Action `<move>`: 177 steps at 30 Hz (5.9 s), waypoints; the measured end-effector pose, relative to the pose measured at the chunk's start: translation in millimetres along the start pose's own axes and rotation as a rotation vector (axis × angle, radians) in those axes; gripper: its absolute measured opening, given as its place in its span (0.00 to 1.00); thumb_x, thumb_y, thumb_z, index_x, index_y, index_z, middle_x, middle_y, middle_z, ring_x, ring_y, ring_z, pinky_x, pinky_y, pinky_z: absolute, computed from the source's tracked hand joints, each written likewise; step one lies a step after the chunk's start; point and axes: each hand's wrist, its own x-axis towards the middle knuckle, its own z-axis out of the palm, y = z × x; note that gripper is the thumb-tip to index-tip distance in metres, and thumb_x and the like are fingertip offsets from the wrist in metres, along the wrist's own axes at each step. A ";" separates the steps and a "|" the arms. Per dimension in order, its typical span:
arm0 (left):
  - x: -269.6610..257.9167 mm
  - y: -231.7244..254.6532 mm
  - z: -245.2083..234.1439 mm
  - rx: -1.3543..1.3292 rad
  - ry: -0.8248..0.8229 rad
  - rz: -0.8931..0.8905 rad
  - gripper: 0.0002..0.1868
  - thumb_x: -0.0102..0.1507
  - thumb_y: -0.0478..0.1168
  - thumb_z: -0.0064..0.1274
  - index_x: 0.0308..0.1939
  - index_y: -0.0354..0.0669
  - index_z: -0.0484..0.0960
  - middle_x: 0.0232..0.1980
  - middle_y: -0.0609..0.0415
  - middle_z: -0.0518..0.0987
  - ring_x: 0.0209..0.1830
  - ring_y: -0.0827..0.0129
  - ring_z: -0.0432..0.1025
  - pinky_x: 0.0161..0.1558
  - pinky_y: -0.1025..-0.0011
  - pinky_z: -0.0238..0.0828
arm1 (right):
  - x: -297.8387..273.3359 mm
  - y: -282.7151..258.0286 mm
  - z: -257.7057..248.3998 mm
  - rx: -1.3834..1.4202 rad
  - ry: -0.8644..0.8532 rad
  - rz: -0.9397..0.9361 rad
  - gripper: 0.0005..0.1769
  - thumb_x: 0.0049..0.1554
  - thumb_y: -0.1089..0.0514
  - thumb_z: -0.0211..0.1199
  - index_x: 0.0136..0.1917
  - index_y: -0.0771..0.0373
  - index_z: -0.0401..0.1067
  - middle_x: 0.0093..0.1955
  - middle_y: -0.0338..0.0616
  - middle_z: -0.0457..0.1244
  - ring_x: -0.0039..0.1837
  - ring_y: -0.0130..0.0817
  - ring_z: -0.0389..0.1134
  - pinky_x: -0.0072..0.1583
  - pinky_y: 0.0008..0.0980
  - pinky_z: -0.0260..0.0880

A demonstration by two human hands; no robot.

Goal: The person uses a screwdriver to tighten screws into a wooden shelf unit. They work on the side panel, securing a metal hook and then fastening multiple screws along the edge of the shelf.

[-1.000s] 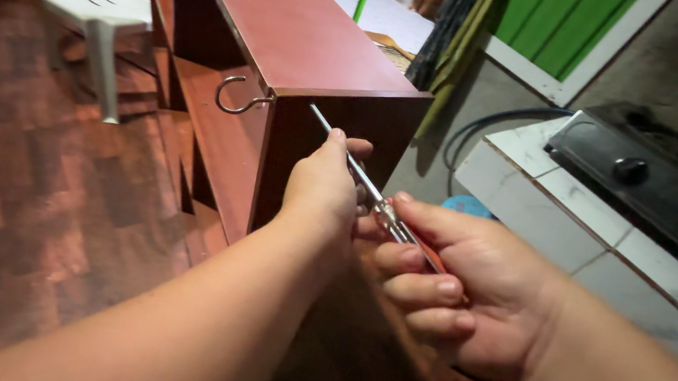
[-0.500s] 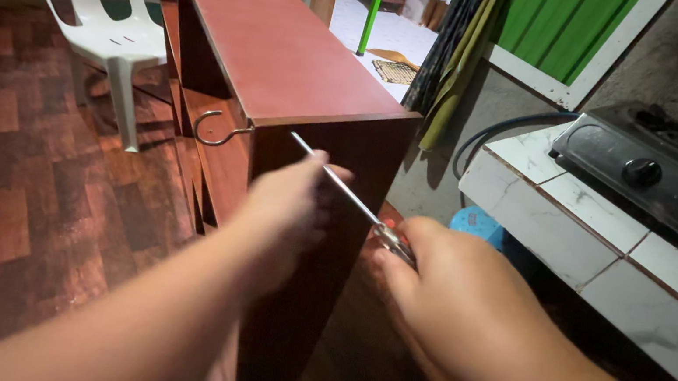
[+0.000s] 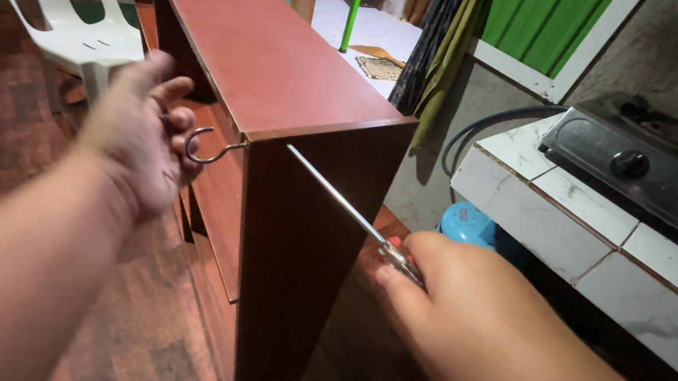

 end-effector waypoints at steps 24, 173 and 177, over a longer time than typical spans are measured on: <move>49.9 4.8 36.1 0.455 -0.489 -0.416 0.19 0.72 0.61 0.34 0.34 0.57 0.63 0.24 0.59 0.64 0.21 0.73 0.56 0.24 0.76 0.50 | 18.1 45.8 25.1 1.415 -0.706 0.441 0.25 0.61 0.37 0.56 0.55 0.60 0.70 0.27 0.32 0.53 0.21 0.21 0.51 0.23 0.23 0.47; -23.4 -143.0 273.6 -0.214 -0.160 -0.154 0.15 0.59 0.35 0.62 0.49 0.47 0.80 0.40 0.61 0.79 0.35 0.80 0.72 0.40 0.83 0.75 | 92.2 274.1 -82.6 0.729 -0.515 0.151 0.15 0.63 0.46 0.55 0.54 0.58 0.73 0.30 0.38 0.59 0.25 0.27 0.57 0.26 0.29 0.55; -22.8 -142.7 274.3 -0.240 -0.136 -0.178 0.09 0.60 0.36 0.61 0.44 0.46 0.81 0.38 0.61 0.79 0.34 0.80 0.72 0.39 0.83 0.74 | 92.1 274.1 -82.0 0.725 -0.516 0.152 0.15 0.63 0.47 0.55 0.54 0.57 0.74 0.29 0.38 0.58 0.25 0.28 0.57 0.26 0.29 0.55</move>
